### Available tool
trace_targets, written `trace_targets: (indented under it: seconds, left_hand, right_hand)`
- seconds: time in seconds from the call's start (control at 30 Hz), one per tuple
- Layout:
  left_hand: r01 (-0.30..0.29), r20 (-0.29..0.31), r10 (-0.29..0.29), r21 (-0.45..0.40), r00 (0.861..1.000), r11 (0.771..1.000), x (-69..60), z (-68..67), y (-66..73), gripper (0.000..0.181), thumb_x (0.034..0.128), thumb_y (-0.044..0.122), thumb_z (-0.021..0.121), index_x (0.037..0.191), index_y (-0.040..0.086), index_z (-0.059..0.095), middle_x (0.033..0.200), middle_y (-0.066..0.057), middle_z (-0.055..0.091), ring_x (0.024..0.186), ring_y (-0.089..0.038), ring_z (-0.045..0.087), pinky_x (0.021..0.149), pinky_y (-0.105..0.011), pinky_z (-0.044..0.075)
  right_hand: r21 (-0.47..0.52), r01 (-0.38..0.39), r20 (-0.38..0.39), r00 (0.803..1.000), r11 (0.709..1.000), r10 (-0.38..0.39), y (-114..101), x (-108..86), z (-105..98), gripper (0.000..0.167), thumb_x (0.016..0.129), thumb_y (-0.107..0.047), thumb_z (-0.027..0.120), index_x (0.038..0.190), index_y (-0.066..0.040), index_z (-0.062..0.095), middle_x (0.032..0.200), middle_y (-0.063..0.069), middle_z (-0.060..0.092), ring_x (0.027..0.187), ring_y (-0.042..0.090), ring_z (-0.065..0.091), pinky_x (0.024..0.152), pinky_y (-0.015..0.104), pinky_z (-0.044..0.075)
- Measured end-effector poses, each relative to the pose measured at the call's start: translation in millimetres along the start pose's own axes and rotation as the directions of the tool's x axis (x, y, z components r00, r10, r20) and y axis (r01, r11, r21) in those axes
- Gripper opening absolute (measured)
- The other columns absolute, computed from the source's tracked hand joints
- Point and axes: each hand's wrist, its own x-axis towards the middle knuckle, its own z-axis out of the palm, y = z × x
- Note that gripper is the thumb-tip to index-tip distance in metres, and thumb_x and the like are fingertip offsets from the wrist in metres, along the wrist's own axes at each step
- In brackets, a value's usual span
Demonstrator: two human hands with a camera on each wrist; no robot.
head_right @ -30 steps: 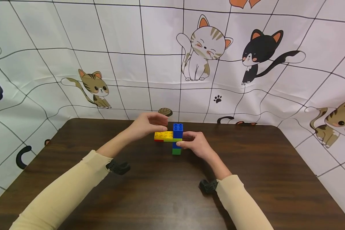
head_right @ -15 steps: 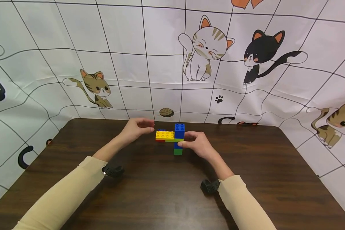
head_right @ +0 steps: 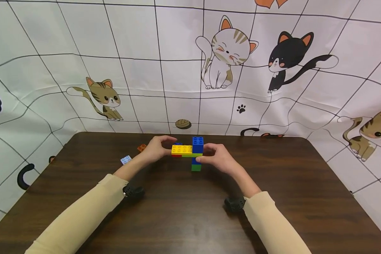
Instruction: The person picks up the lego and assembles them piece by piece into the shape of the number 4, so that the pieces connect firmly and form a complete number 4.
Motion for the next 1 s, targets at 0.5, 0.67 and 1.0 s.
trace_targets:
  seconds: [0.5,0.67,1.0]
  left_hand:
    - [0.025,0.017,-0.025,0.012,1.000,1.000,4.4,4.8,3.8,0.057,0.0888,-0.001,0.076,0.142,0.000,0.057,0.136,-0.018,0.062,0.118,-0.034,0.062,0.099,-0.045,0.053]
    - [0.066,0.039,-0.066,0.011,0.997,0.998,6.5,6.7,4.2,0.054,0.0895,-0.004,0.075,0.140,0.001,0.058,0.131,-0.019,0.064,0.117,-0.032,0.062,0.099,-0.043,0.053]
    - [0.056,0.038,-0.059,0.080,0.998,0.995,13.8,14.1,-0.3,0.046,0.0908,-0.004,0.073,0.135,-0.001,0.062,0.123,-0.018,0.065,0.107,-0.030,0.062,0.095,-0.039,0.055]
  right_hand:
    - [0.070,-0.004,0.005,1.000,0.998,0.004,1,-2.8,2,0.045,0.099,-0.031,0.071,0.131,-0.001,0.063,0.119,0.014,0.068,0.101,0.029,0.063,0.091,0.038,0.055]
    - [0.078,0.007,-0.021,1.000,0.997,-0.006,-3,-3.7,0,0.053,0.096,-0.031,0.075,0.139,-0.004,0.059,0.127,0.014,0.066,0.111,0.031,0.059,0.097,0.046,0.052]
    - [0.088,0.036,-0.043,0.999,0.995,-0.032,-10,-4.6,-2,0.053,0.095,-0.029,0.076,0.137,-0.002,0.061,0.126,0.014,0.067,0.111,0.032,0.061,0.096,0.046,0.054]
